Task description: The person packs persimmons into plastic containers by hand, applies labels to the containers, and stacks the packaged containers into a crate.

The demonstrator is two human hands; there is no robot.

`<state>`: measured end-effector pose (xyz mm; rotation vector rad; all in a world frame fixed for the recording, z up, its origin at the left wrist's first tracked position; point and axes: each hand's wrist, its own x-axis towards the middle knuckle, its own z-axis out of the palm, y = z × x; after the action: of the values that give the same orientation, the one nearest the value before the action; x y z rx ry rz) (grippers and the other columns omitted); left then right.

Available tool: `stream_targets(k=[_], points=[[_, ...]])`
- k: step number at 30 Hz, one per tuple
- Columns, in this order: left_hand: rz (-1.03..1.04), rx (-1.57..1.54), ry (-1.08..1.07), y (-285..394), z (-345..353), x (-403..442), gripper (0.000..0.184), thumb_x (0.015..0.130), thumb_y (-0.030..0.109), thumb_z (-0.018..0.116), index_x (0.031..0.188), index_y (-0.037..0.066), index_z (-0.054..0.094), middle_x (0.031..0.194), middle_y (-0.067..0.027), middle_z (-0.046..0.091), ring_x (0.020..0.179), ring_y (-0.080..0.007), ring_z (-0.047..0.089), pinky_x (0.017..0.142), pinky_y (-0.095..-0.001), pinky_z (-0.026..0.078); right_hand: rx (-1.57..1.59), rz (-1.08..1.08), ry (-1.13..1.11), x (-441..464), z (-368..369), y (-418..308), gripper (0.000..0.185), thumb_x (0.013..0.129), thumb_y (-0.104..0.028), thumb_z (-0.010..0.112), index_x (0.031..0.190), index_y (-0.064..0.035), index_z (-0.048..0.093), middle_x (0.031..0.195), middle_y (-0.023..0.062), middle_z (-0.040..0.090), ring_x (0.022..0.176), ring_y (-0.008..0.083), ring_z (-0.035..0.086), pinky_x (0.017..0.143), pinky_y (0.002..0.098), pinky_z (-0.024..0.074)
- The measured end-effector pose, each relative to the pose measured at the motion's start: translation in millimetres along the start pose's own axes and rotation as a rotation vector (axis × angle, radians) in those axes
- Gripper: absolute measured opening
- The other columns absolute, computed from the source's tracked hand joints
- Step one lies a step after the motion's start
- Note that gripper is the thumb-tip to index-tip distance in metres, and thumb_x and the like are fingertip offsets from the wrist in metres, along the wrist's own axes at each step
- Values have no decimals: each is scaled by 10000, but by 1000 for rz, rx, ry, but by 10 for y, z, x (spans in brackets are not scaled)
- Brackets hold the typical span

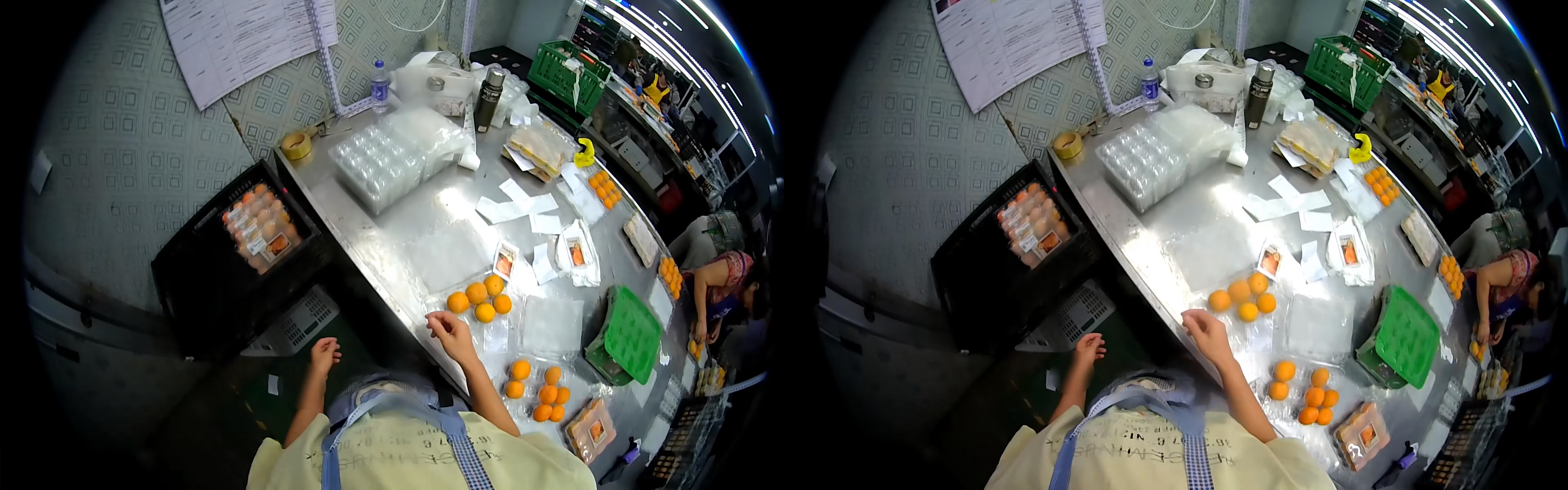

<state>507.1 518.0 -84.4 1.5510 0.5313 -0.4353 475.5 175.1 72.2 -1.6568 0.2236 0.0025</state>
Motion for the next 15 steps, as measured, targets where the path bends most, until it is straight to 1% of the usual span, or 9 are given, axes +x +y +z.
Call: stream_targets(k=[2,5,9,13,14,15], points=[[11,57,-85,363,219,74,179,932,179,584,1076,74,607,899,-57,634,682,-124,602,559,-236,498,53,-26,28,344,-20,46,214,937,-182,580,1034,-2,642,811,20,639,679,74,565,631,211,463],[133,36,-161,777,428,222,190,920,171,602,1074,60,611,897,-48,639,687,-107,602,560,-216,484,108,-21,25,646,30,-94,214,935,-173,581,1034,8,641,810,22,639,681,77,567,635,212,467],[236,32,-208,1597,740,437,178,904,151,620,1045,41,615,858,-32,640,669,-87,596,558,-200,470,92,34,53,853,26,-104,226,924,-174,589,1058,1,638,828,32,653,716,87,586,657,223,466],[392,51,-301,2264,1104,989,160,902,131,621,1028,33,616,833,-23,639,660,-83,591,539,-197,448,73,96,238,879,-44,-27,212,918,-158,589,1042,4,648,826,28,659,719,86,590,660,221,467],[410,39,-320,2441,1229,1128,157,901,119,619,1028,27,614,829,-17,637,658,-80,587,534,-195,438,90,126,296,869,-49,-39,209,917,-155,590,1039,4,650,826,29,661,719,87,592,662,220,469],[409,68,-346,2619,1350,1285,153,907,112,607,1029,20,607,859,-35,645,676,-88,588,549,-204,447,104,155,348,865,-50,-48,206,916,-152,591,1035,4,652,826,30,662,720,87,594,663,219,470]])
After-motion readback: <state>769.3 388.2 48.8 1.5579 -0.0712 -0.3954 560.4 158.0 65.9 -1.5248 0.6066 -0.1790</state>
